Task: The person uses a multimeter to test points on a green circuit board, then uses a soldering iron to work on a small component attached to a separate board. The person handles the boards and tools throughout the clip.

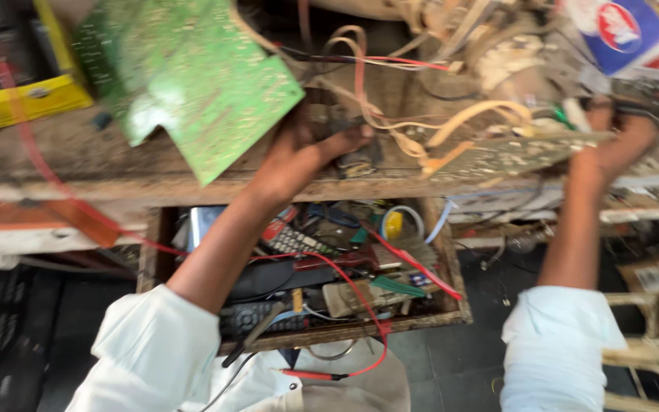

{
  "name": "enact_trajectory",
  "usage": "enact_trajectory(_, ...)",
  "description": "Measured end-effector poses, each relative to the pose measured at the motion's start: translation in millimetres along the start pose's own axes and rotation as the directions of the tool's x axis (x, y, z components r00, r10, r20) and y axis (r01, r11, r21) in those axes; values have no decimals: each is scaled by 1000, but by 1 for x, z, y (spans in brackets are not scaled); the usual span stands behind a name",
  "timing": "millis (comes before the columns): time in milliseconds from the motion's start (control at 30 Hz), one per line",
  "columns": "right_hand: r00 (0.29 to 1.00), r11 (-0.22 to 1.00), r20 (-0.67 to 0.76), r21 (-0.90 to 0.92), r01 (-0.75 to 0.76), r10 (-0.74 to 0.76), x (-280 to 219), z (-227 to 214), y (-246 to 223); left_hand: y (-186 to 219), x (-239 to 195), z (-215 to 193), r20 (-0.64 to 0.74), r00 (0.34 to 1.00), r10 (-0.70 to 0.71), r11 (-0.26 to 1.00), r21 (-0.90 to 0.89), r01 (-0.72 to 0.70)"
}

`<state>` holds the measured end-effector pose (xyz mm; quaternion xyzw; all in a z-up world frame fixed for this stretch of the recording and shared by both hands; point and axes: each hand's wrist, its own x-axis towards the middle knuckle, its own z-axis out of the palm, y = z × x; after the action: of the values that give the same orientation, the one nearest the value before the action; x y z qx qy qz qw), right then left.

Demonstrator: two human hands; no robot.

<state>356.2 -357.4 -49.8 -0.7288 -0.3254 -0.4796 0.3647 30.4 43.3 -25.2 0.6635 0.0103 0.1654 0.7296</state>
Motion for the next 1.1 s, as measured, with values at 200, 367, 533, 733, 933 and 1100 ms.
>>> enact_trajectory(200,602,252,116,834,-491,790,-36,-44,-111,1,-2,-10,31,998,49,998,-39,-48)
enact_trajectory(367,592,-89,448,840,-535,670,-109,-60,-207,-9,-2,-15,74,993,90,995,-42,-87)
enact_trajectory(533,540,-30,438,795,-605,719,-135,-43,-269,-17,-1,-15,52,981,186,981,38,-188)
enact_trajectory(733,582,53,442,765,-642,682,-131,-23,-303,-10,-6,-14,71,997,43,999,-26,-42)
enact_trajectory(933,591,70,433,765,-640,680,-139,-16,-302,-18,-5,-13,47,997,53,999,7,-54)
enact_trajectory(1100,560,-70,486,793,-605,671,-142,-19,-299,-29,0,-12,-13,959,282,914,307,-265)
